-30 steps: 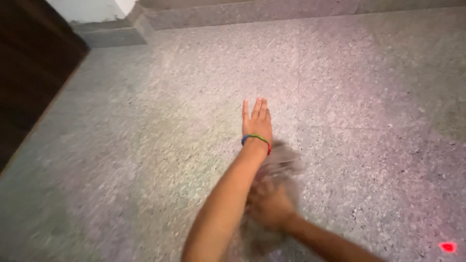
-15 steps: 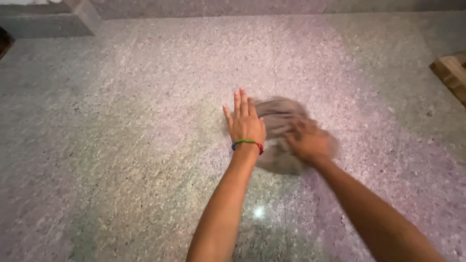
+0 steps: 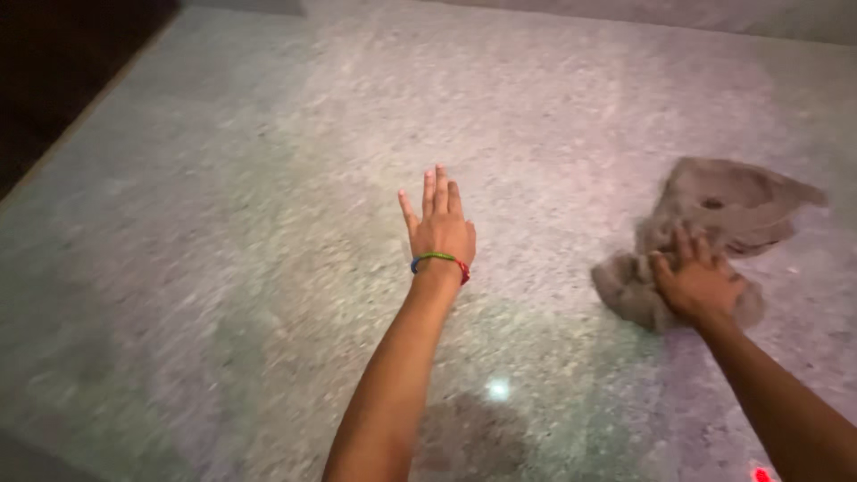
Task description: The person wipes the floor by moving a cloth across the surface by hand.
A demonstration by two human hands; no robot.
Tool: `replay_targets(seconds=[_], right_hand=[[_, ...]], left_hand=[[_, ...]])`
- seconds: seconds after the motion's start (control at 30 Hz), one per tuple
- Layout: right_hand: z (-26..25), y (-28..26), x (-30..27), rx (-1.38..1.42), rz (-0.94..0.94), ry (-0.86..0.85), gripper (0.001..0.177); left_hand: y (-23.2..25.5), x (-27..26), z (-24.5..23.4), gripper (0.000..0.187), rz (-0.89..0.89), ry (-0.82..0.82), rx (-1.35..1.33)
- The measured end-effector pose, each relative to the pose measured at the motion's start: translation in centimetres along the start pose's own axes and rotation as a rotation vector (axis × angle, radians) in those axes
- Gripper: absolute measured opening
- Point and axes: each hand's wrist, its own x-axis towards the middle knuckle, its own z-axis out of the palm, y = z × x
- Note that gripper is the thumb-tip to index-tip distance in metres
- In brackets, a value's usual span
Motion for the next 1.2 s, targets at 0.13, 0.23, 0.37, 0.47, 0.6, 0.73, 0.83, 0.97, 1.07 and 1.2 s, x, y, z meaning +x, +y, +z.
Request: replay_targets(seconds=[0.13, 0.23, 0.37, 0.47, 0.6, 0.73, 0.83, 0.97, 1.07, 1.2], right_hand=[[1.2, -11.7, -1.9, -0.095, -0.290, -0.107, 0.080], [2.1, -19.9, -6.0, -0.141, -0.508, -0.194, 0.079], [4.0, -28.6, -14.3, -0.325, -0.846, -0.154, 0.072], [6.4, -32.7, -21.9, -0.355, -1.067, -0.168, 0.066], [8.6, -34.9, -33.1, 0.043, -1.638, -0.151, 0.060], [8.1, -38.0, -39.3, 0.101, -1.887, -0.335, 0.048], [6.2, -42.0, -38.9, -0.207, -1.791, -0.400, 0.048], [3.0, -44.7, -33.7, -0.387, -1.513, -0.455, 0.067], [2.8, -43.9, -27.3, -0.261, -1.244, -0.375, 0.061], [3.8, -39.4, -16.3, -0.181, -0.916, -0.346, 0.064]], left_hand=[[-5.2, -2.5, -1.8, 0.075, -0.118, 0.019, 0.023], [-8.6, -5.0, -2.7, 0.076, -0.202, 0.031, 0.033], [-13.3, -9.0, -4.1, 0.075, -0.301, 0.053, 0.095], [-16.7, -12.1, -5.4, 0.077, -0.411, 0.029, 0.059], [-20.9, -16.5, -7.6, 0.075, -0.492, 0.091, 0.098], [-23.9, -20.3, -9.8, 0.073, -0.578, 0.114, 0.186], [-24.5, -23.4, -10.7, 0.075, -0.630, 0.133, 0.203], [-24.1, -25.5, -10.6, 0.074, -0.639, 0.179, 0.192], [-23.5, -25.1, -9.4, 0.078, -0.663, 0.115, 0.172], [-23.5, -22.5, -8.6, 0.079, -0.618, 0.069, 0.129]])
